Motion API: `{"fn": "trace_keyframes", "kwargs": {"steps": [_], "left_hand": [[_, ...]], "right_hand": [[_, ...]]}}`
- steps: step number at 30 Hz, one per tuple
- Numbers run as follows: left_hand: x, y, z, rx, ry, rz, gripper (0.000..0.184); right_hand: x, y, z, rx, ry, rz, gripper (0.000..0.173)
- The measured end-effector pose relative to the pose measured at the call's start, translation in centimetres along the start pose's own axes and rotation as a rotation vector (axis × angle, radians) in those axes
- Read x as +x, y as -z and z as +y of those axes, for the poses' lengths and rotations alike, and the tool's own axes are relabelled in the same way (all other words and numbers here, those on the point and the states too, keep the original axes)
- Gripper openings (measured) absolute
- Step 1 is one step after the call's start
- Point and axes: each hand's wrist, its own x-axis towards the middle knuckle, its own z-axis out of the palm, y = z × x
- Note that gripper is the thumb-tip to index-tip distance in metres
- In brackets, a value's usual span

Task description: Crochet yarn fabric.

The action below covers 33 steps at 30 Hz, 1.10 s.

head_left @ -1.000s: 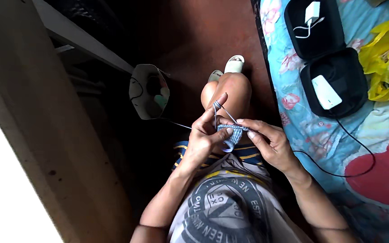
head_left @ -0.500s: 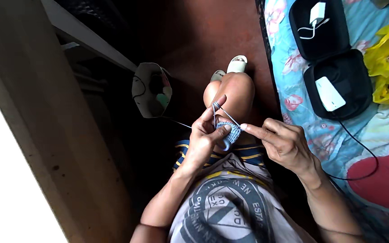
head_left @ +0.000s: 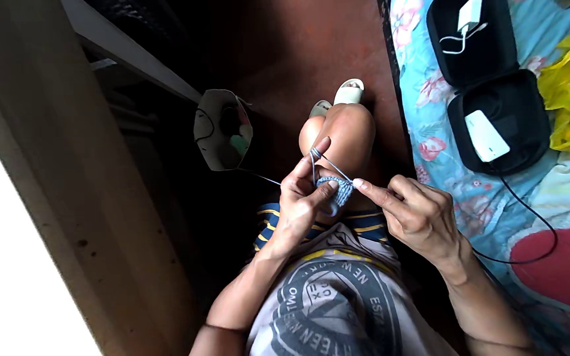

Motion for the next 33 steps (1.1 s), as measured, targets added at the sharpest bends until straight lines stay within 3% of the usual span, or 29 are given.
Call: {"fn": "trace_keyframes", "kwargs": {"steps": [9, 20, 26, 28, 30, 33], "left_hand": [[-0.1, -0.1, -0.1, -0.039, 0.02, 0.001, 0.065], [0.0, -0.1, -0.1, -0.221, 0.187, 0.023, 0.061], [-0.1, -0.3, 0.0, -0.175, 0.171, 0.029, 0.066], [-0.3, -0.5, -0.3, -0.051, 0.068, 0.034, 0.069], [-0.6, -0.8, -1.4, 0.224, -0.23, 0.022, 0.069], [-0.8, -1.2, -3.4, 0.576, -0.694, 0.026, 0.039]], "right_hand": [[-0.1, -0.4, -0.5, 0.029, -0.009, 0.004, 0.042], [-0.3, -0.4, -0.4, -0.006, 0.013, 0.024, 0.041], [-0.1, -0.7, 0.0, 0.093, -0.017, 0.027, 0.04], [-0.3, -1.0, 0.3, 0.165, -0.047, 0.034, 0.04], [-0.4, -1.2, 0.3, 0.305, -0.122, 0.035, 0.038], [0.0, -1.0, -0.9, 0.772, -0.357, 0.0, 0.033]]}}
